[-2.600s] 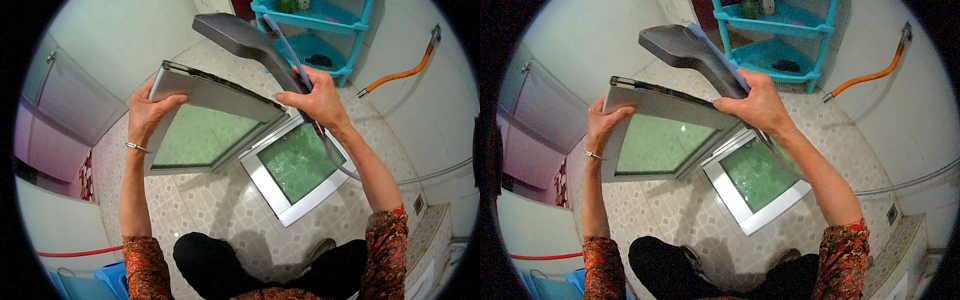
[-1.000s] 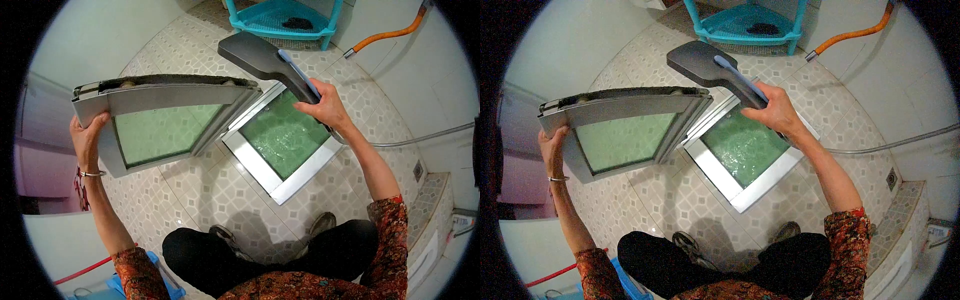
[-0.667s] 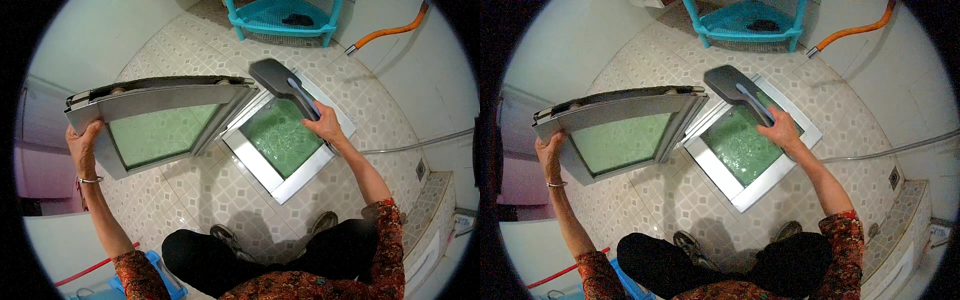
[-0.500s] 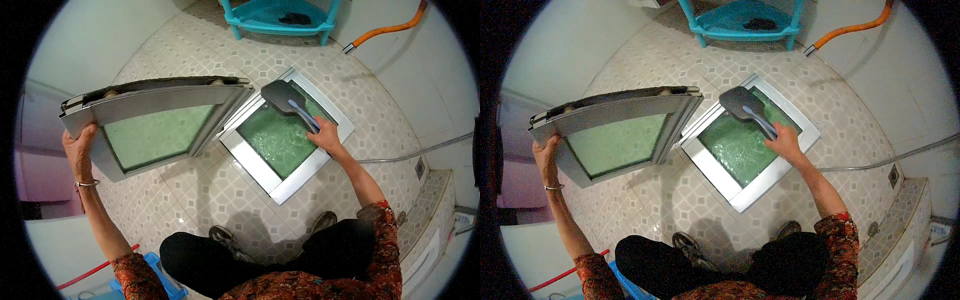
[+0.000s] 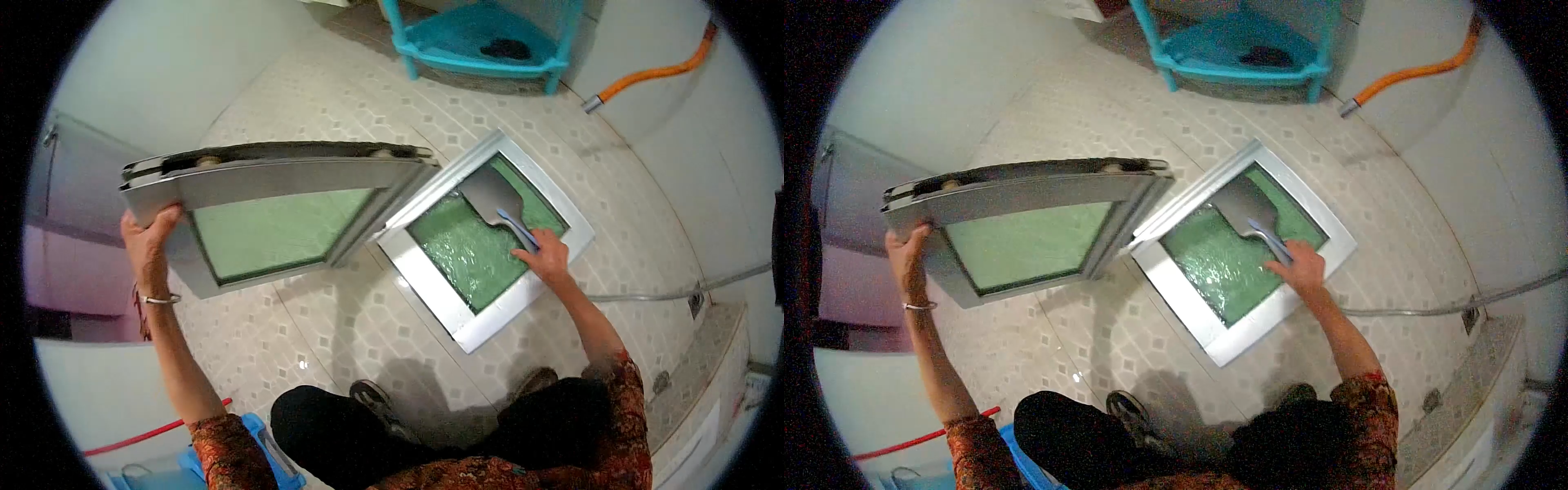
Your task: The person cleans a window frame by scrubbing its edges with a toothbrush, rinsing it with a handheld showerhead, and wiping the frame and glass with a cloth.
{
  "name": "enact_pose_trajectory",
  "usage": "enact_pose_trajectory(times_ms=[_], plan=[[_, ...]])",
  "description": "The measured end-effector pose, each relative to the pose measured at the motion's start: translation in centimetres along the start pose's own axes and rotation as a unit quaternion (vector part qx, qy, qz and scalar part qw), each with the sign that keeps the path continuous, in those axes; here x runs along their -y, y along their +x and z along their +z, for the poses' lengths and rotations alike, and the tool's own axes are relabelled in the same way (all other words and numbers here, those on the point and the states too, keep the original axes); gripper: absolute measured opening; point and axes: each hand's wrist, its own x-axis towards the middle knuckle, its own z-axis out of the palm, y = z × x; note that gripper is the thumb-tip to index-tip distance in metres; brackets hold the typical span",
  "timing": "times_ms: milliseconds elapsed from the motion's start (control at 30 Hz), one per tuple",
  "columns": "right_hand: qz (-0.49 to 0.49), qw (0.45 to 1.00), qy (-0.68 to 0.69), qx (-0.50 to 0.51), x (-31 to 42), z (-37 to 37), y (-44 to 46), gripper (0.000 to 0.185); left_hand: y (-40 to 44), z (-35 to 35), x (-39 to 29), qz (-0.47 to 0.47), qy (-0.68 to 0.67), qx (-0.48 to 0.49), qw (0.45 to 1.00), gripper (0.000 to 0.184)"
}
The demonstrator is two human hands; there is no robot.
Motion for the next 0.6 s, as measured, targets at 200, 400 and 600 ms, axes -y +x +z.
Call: enact_pose_trajectory(times_ms=[200, 400, 600], plan=[[0.084, 0.937, 0.321, 0.111, 9.3, -9.8, 6.2, 0.051, -0.7, 1.7, -2.4, -0.018, -0.042, -0.001, 0.999, 0.026], [-0.304, 0.857, 0.377, 0.177, 31.8, -19.6, 7.7, 0.051, -0.8, 2.7, -4.2, -0.036, -0.074, 0.001, 0.997, 0.031], [-0.373, 0.854, 0.324, 0.161, 37.7, -19.2, 9.2, 0.044, -0.6, 3.0, -5.1, -0.045, -0.098, -0.008, 0.994, 0.036]])
